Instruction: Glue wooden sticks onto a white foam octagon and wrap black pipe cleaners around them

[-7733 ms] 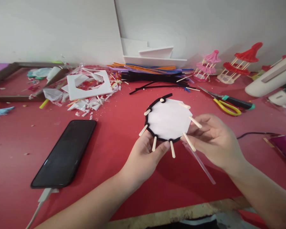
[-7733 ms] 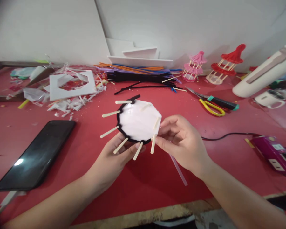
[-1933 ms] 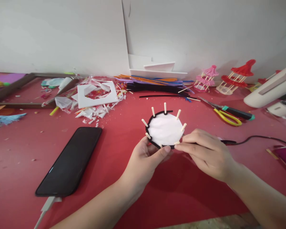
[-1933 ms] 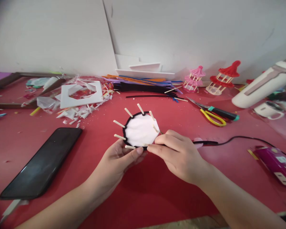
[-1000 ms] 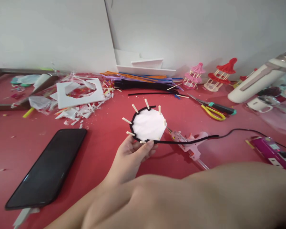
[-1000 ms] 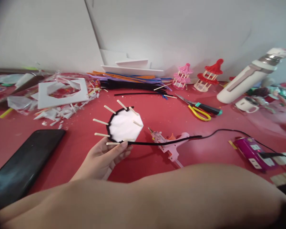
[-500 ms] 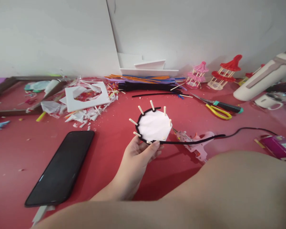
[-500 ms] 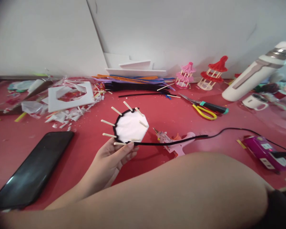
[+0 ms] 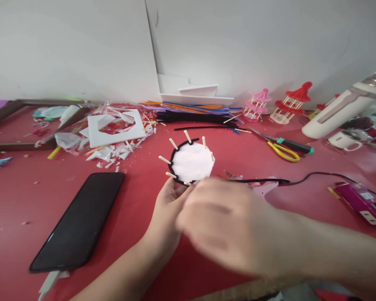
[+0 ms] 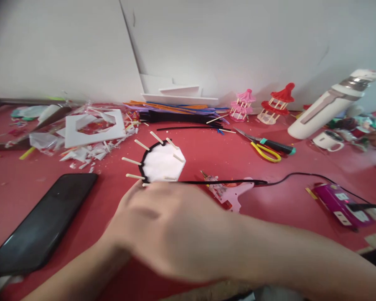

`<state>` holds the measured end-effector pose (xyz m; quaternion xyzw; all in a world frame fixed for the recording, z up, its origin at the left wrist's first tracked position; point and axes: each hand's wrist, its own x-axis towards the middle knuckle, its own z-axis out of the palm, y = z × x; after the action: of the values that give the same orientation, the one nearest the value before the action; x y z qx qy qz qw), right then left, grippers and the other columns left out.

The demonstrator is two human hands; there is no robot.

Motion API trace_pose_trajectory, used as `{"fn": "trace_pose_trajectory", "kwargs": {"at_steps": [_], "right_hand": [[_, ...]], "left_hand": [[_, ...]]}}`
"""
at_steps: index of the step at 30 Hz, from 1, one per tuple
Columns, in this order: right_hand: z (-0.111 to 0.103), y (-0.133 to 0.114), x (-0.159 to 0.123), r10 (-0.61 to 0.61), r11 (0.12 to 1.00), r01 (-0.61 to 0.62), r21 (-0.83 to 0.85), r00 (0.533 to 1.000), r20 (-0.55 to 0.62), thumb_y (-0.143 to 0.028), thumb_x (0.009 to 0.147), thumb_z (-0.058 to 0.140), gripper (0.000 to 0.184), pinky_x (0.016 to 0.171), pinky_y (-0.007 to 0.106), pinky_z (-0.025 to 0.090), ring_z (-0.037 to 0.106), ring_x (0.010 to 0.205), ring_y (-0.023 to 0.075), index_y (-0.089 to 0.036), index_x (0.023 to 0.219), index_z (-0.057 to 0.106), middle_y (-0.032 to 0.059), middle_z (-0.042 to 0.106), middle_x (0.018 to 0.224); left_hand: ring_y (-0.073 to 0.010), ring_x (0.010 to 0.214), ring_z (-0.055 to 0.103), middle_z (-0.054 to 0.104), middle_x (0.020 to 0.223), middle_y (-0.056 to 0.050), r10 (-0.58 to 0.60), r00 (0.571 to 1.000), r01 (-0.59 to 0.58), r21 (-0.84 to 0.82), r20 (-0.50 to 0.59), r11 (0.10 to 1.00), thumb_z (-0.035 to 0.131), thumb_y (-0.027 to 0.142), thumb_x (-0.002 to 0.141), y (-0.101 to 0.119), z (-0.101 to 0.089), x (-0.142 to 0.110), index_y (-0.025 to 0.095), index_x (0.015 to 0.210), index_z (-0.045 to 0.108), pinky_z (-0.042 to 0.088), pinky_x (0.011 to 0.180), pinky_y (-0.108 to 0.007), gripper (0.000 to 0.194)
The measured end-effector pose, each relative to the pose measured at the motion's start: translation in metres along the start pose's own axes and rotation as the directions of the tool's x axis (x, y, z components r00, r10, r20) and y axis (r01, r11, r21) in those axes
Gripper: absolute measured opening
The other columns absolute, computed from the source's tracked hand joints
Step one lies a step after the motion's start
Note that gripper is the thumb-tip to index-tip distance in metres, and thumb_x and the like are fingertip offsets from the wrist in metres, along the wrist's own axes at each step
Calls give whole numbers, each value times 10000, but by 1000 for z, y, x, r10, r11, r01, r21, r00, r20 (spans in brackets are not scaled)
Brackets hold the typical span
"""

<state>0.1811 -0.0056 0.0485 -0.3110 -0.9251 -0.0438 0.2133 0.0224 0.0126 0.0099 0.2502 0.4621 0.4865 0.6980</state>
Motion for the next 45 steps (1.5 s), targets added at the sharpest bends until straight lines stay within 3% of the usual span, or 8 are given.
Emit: {"fn": "trace_pose_trajectory", "kwargs": {"at_steps": [2,7,10,15,22,29,37,45], "right_hand": [[-3,17,0,83,996,-81,27,994,-75,-200,938,555,81,810,337,544,614,894,171,-216,982,621,60,658,972],[10,42,-22,241,970,-235,62,962,-128,-170,898,607,106,787,320,534,632,909,192,-184,1002,593,77,663,980],[17,41,-30,239,968,-226,110,963,-123,-132,942,528,154,787,283,533,653,896,163,-199,1051,613,66,680,975],[20,36,-34,222,962,-190,198,962,-158,-130,922,582,141,710,241,517,638,763,125,-186,1033,650,48,672,872],[14,40,-39,121,991,-96,95,942,-312,-34,847,639,175,709,255,502,603,730,125,-151,977,653,47,658,808],[20,43,-42,74,988,-36,153,966,-249,-41,868,617,238,679,261,492,598,741,129,-171,1064,649,41,643,831],[17,46,-37,80,980,-37,197,973,-216,-20,895,533,256,659,231,474,571,737,114,-186,1015,686,31,608,822],[17,45,-40,115,977,-72,202,971,-210,-55,860,628,210,749,277,513,617,810,146,-175,1032,632,50,663,879]], "left_hand": [[-137,684,707,729,716,15,105,995,-105,-23,-2,994,850,260,695,-3,0,-1,187,931,671,581,670,-215,305],[-113,738,711,745,825,9,75,997,-75,-19,1,997,855,220,695,-10,2,1,172,1001,665,584,749,-214,364],[-108,725,702,753,828,7,68,997,-68,22,39,997,848,233,707,-8,2,2,173,1002,664,585,740,-221,353],[-149,824,726,783,883,-31,37,996,-42,62,76,997,849,247,708,-8,2,0,162,1003,659,582,810,-259,361],[-102,803,709,773,811,16,-7,993,0,56,117,998,823,217,746,-11,0,0,167,985,664,575,785,-196,291],[-97,855,711,774,866,19,0,976,-8,36,220,999,794,224,791,-11,-4,0,197,1063,657,572,824,-197,306],[-123,918,719,774,934,-3,-35,973,22,58,227,998,786,242,803,-11,-3,-3,192,1056,665,574,836,-210,285],[-88,748,709,780,864,-8,17,988,-23,43,152,999,817,195,755,-9,0,-2,151,954,648,574,714,-169,265]]}}
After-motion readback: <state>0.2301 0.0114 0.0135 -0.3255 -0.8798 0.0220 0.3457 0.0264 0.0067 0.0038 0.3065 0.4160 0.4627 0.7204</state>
